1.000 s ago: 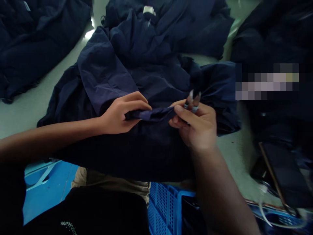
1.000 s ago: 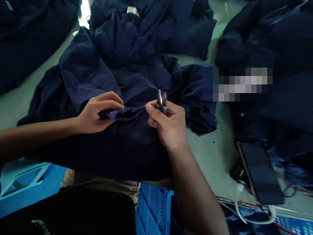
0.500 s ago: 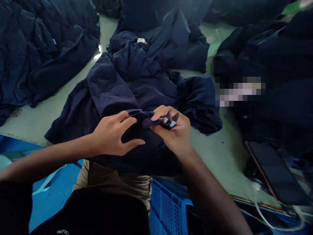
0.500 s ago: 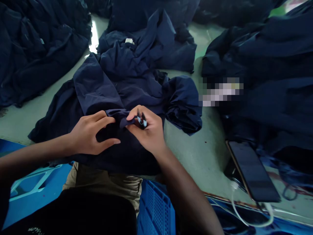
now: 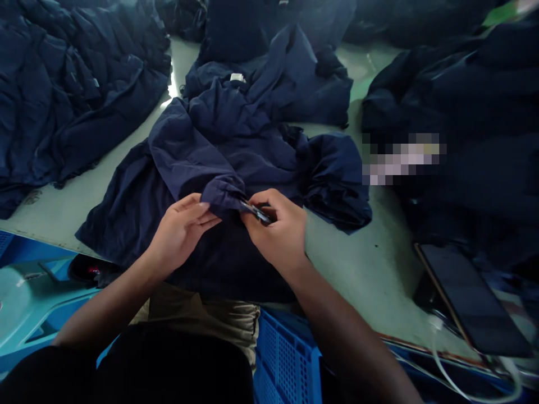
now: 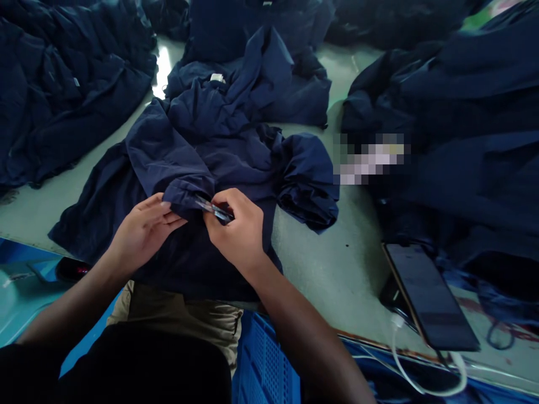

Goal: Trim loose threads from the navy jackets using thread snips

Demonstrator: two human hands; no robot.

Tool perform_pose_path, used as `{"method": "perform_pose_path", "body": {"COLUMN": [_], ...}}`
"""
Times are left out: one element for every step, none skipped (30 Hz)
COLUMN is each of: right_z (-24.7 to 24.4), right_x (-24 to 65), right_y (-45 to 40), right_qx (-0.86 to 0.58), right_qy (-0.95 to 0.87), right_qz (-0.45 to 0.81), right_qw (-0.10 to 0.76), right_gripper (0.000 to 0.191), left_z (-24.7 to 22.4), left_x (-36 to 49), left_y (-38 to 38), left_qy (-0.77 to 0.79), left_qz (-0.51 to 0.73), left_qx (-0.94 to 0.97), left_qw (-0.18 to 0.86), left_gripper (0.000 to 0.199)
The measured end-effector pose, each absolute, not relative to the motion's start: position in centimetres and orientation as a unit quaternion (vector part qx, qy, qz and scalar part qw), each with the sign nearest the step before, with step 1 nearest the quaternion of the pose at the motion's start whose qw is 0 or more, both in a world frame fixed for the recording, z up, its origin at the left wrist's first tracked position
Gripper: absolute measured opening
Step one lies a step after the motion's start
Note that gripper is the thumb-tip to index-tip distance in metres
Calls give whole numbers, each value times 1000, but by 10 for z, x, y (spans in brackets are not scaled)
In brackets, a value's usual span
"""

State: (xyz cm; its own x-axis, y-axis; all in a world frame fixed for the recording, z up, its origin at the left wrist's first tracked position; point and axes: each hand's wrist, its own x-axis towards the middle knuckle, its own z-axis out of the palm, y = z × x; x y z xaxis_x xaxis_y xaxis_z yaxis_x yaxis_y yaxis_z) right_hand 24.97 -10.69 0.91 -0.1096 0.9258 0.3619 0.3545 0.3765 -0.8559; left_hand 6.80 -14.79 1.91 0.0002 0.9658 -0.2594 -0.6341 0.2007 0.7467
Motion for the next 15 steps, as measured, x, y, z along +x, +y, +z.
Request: {"method": "perform_pose_path", "body": {"right_z": [8, 8, 8, 8, 9, 11, 12, 14, 15, 16, 17, 17, 17, 17, 17], "right_x": [249, 249, 248, 247, 247, 246, 246, 247, 247, 248, 248, 249, 249, 249, 249], "right_y": [-106, -104, -103, -103, -102, -101, -100, -99, -98, -98, -97, -97, -97, -97, -97], "right_qx": [-476, -480, -480, -475, -466, -452, -434, -415, -397, -384, -375, -370, -368, -368, -369], "right_qy": [-678, -667, -650, -626, -592, -549, -500, -452, -410, -380, -361, -350, -344, -341, -342], "right_qz": [311, 334, 369, 415, 470, 529, 587, 637, 676, 702, 718, 727, 730, 730, 729], "right_qw": [466, 463, 460, 458, 459, 463, 466, 467, 467, 465, 462, 462, 463, 464, 464], "right_gripper": [8, 3, 2, 3, 5, 9, 13, 16, 19, 20, 19, 19, 18, 18, 18], "left_z": [19, 19, 18, 18, 17, 17, 16, 16, 15, 15, 15, 14, 14, 14, 13], "left_x": [68, 68, 69, 70, 72, 73, 75, 76, 77, 77, 77, 77, 77, 77, 76], "left_y": [-147, -146, -144, -143, -142, -141, -140, -140, -140, -139, -139, -139, -138, -138, -138], "left_qy": [365, 351, 340, 333, 328, 324, 322, 322, 325, 330, 336, 341, 345, 348, 350], "left_qz": [600, 604, 606, 607, 608, 609, 608, 606, 602, 596, 592, 589, 587, 586, 587], "left_qx": [189, 166, 145, 127, 111, 99, 89, 82, 78, 76, 73, 71, 67, 62, 56], "left_qw": [687, 696, 704, 710, 714, 718, 721, 723, 725, 728, 729, 730, 729, 729, 728], "left_gripper": [5, 10, 16, 21, 27, 31, 33, 34, 34, 33, 33, 33, 33, 33, 34]}}
